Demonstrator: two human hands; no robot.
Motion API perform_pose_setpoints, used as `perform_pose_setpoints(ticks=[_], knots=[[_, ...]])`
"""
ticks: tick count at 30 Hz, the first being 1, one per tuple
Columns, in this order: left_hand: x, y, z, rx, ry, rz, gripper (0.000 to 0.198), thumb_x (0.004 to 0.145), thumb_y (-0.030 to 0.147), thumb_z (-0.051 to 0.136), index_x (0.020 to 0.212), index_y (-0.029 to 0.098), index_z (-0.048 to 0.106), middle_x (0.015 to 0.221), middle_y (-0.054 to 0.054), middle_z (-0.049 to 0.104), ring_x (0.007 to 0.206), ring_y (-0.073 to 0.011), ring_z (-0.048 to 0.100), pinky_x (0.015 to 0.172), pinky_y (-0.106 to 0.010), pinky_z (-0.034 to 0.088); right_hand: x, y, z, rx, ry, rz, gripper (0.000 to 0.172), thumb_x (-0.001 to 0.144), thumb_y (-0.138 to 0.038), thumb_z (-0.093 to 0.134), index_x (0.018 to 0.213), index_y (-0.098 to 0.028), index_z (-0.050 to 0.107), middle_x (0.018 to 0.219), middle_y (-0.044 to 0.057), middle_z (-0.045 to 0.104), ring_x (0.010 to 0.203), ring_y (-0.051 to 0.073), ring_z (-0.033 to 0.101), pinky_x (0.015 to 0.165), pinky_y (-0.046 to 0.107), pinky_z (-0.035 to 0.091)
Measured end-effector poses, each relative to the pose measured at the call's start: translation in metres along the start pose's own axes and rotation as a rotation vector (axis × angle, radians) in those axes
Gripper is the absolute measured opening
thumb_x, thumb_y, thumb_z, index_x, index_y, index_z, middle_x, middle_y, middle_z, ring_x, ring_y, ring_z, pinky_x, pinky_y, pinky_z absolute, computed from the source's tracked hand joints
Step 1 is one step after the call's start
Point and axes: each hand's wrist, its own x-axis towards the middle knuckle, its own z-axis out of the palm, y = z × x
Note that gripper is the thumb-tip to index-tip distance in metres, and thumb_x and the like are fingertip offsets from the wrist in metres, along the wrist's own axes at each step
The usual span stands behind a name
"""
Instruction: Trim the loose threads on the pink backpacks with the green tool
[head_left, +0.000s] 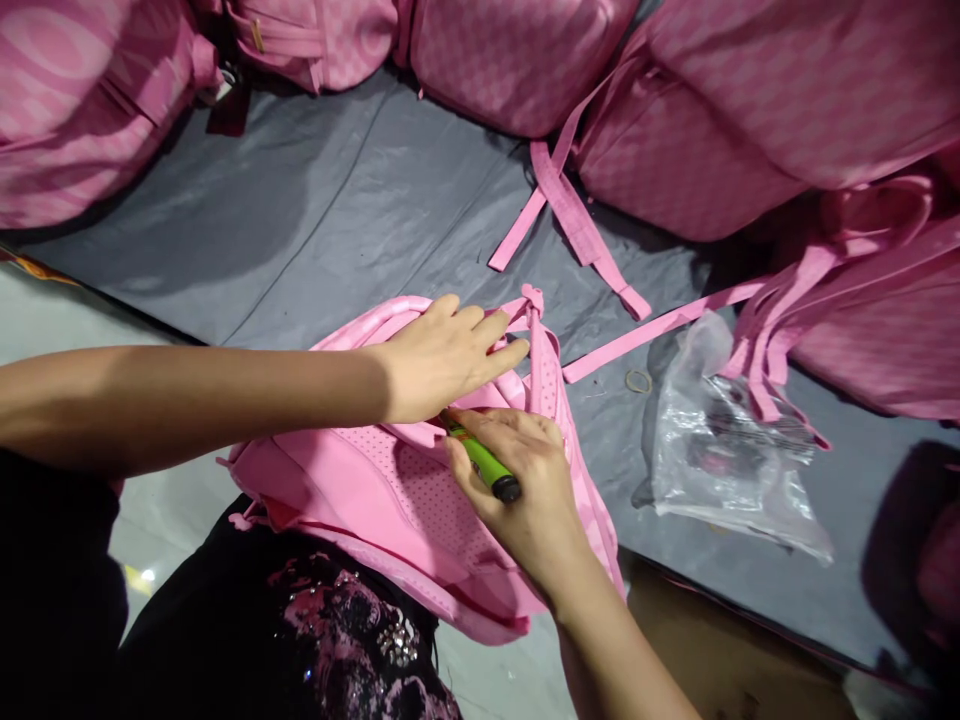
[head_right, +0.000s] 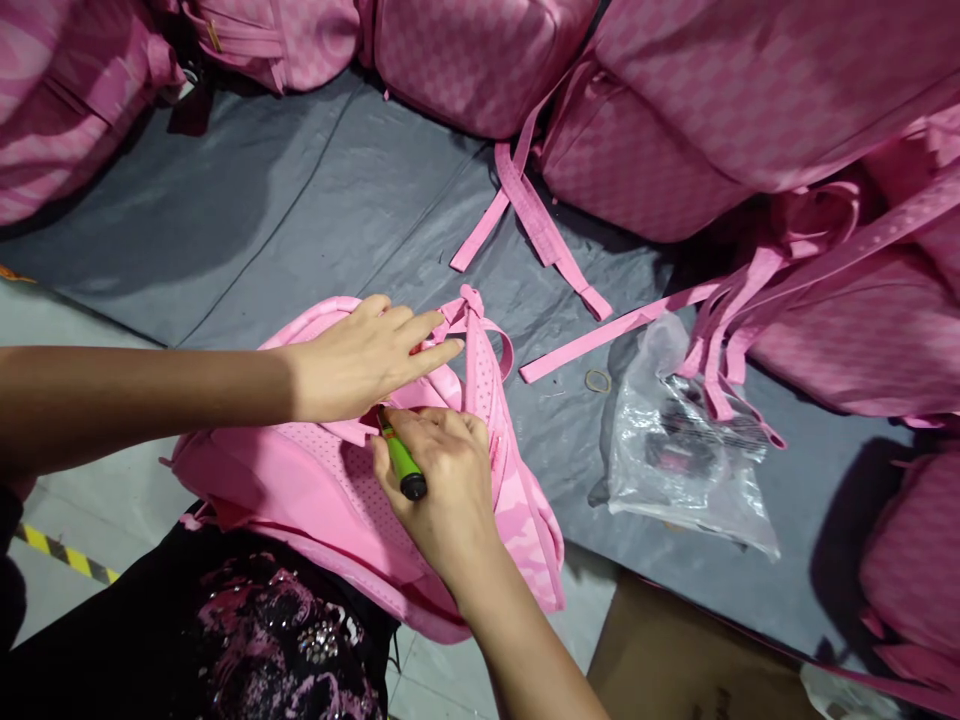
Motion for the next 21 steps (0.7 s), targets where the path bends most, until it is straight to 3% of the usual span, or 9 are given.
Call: perform_pose_setpoints(ticks=[4, 14, 18, 21], knots=[[0.000, 0.000, -0.001, -0.012, -0.001, -0.007, 0.058, 0.093, 0.012, 0.041, 0.151, 0.017, 0.033, 0.147, -0.018, 0.045, 0.112, -0.0302, 0.055, 0.086, -0.040, 0.035, 0.000, -0.004, 0.000, -0.043, 0.025, 0.048, 0.014, 0.091, -0.027, 0.061, 0.099, -0.021, 0.069, 0.094, 0.005, 0.078, 0.090, 0.026, 0.068, 0.081, 0.044, 0.042], [-0.002, -0.003, -0.008, -0.005, -0.055, 0.022, 0.061, 0.092, 0.013, 0.043, 0.152, 0.018, 0.031, 0.150, -0.019, 0.043, 0.114, -0.0310, 0.055, 0.088, -0.040, 0.036, -0.002, -0.009, 0.008, 0.064, 0.023, 0.110, 0.019, 0.092, -0.030, 0.059, 0.104, -0.021, 0.070, 0.098, 0.007, 0.077, 0.091, 0.025, 0.070, 0.083, 0.043, 0.046], [-0.003, -0.004, -0.007, -0.010, -0.044, 0.032, 0.063, 0.091, 0.010, 0.042, 0.152, 0.017, 0.031, 0.151, -0.019, 0.043, 0.114, -0.0305, 0.054, 0.089, -0.040, 0.036, 0.000, -0.012, 0.010, -0.012, 0.062, 0.150, 0.021, 0.091, -0.031, 0.058, 0.101, -0.019, 0.072, 0.094, 0.009, 0.077, 0.089, 0.027, 0.070, 0.082, 0.046, 0.047], [-0.004, -0.005, -0.004, -0.025, -0.041, 0.037, 0.064, 0.092, 0.014, 0.045, 0.153, 0.017, 0.029, 0.153, -0.019, 0.040, 0.117, -0.0309, 0.053, 0.092, -0.040, 0.036, 0.002, -0.010, 0.009, 0.106, 0.016, 0.132, 0.021, 0.091, -0.029, 0.057, 0.101, -0.019, 0.072, 0.094, 0.008, 0.077, 0.087, 0.025, 0.071, 0.081, 0.044, 0.051]])
